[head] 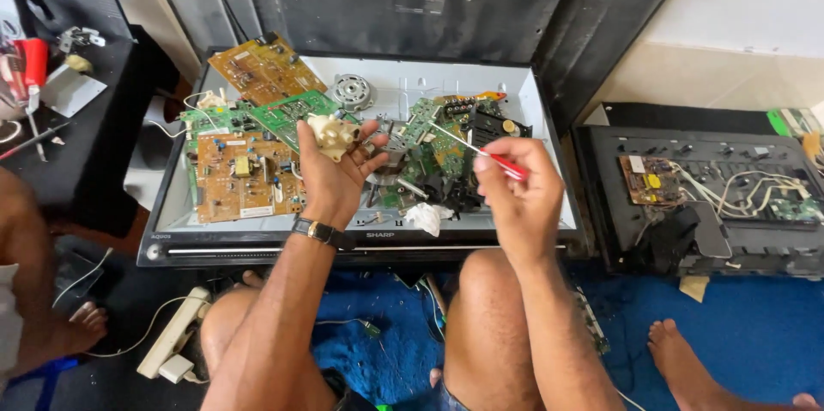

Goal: Disassembling and cleaning an internal motor component from a television set using a screwdriver and a cloth.

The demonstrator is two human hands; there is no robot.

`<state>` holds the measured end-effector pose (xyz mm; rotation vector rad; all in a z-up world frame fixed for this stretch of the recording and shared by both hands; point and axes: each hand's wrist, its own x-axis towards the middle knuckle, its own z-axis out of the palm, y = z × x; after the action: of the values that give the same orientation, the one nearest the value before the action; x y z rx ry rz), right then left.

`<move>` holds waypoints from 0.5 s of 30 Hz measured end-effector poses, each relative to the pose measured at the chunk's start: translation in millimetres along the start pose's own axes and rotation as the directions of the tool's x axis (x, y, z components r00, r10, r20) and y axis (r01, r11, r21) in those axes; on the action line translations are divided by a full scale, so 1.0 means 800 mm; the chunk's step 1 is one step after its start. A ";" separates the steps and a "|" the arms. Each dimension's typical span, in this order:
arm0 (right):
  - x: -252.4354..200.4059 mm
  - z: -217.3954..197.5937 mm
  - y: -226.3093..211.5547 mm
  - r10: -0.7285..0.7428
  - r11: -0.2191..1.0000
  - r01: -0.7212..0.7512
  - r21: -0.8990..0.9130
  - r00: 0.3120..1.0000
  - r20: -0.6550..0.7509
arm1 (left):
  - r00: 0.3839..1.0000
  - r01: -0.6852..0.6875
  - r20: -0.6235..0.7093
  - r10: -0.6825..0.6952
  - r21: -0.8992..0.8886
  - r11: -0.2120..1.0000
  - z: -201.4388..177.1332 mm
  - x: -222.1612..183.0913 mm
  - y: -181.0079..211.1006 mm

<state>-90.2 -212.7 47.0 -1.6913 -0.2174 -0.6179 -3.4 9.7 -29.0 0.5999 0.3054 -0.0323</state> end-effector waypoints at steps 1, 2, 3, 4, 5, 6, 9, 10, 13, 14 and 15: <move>0.006 0.017 -0.012 -0.004 1.000 0.004 0.006 1.000 0.005 | 1.000 -0.009 -0.001 0.009 -0.001 1.000 -0.001 0.000 0.001; 0.013 0.033 -0.023 -0.072 0.997 0.073 -0.002 0.994 0.082 | 1.000 0.002 0.004 -0.002 -0.003 1.000 -0.002 0.000 0.001; 0.019 0.049 -0.035 -0.139 0.990 0.141 -0.004 0.978 0.158 | 1.000 0.012 0.009 -0.012 -0.005 1.000 -0.003 0.000 0.002; 0.021 0.061 -0.033 -0.142 0.990 0.144 0.000 0.977 0.160 | 1.000 0.006 0.008 -0.006 -0.005 1.000 -0.004 0.001 0.003; 0.023 0.073 -0.032 -0.162 0.985 0.171 -0.025 0.964 0.210 | 1.000 0.012 0.007 -0.012 -0.003 1.000 -0.005 0.002 0.003; 0.026 0.085 -0.031 -0.178 0.979 0.197 -0.049 0.949 0.260 | 1.000 0.018 0.003 -0.018 -0.001 1.000 -0.006 0.004 0.004; 0.017 0.110 0.000 -0.121 0.989 0.140 -0.049 0.954 0.274 | 1.000 0.021 -0.011 -0.021 -0.004 1.000 0.001 -0.006 0.009; 0.014 0.112 0.005 -0.125 0.989 0.142 -0.044 0.953 0.277 | 1.000 0.015 -0.013 -0.015 -0.005 1.000 0.001 -0.006 0.008; 0.005 0.113 0.017 -0.031 0.997 0.051 -0.064 0.960 0.278 | 1.000 0.011 -0.010 -0.011 -0.007 1.000 -0.001 -0.009 0.005; 0.005 0.112 0.016 -0.028 0.998 0.042 -0.049 0.966 0.258 | 1.000 0.009 -0.006 -0.009 -0.002 1.000 0.002 -0.010 0.005; 0.005 0.111 0.016 -0.024 0.999 0.033 -0.034 0.971 0.238 | 1.000 0.008 -0.001 -0.008 0.003 1.000 0.005 -0.011 0.005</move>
<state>-56.0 -131.4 29.9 -1.8008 -0.4035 -0.4419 -10.2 10.5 -20.8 0.6015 0.3087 -0.0397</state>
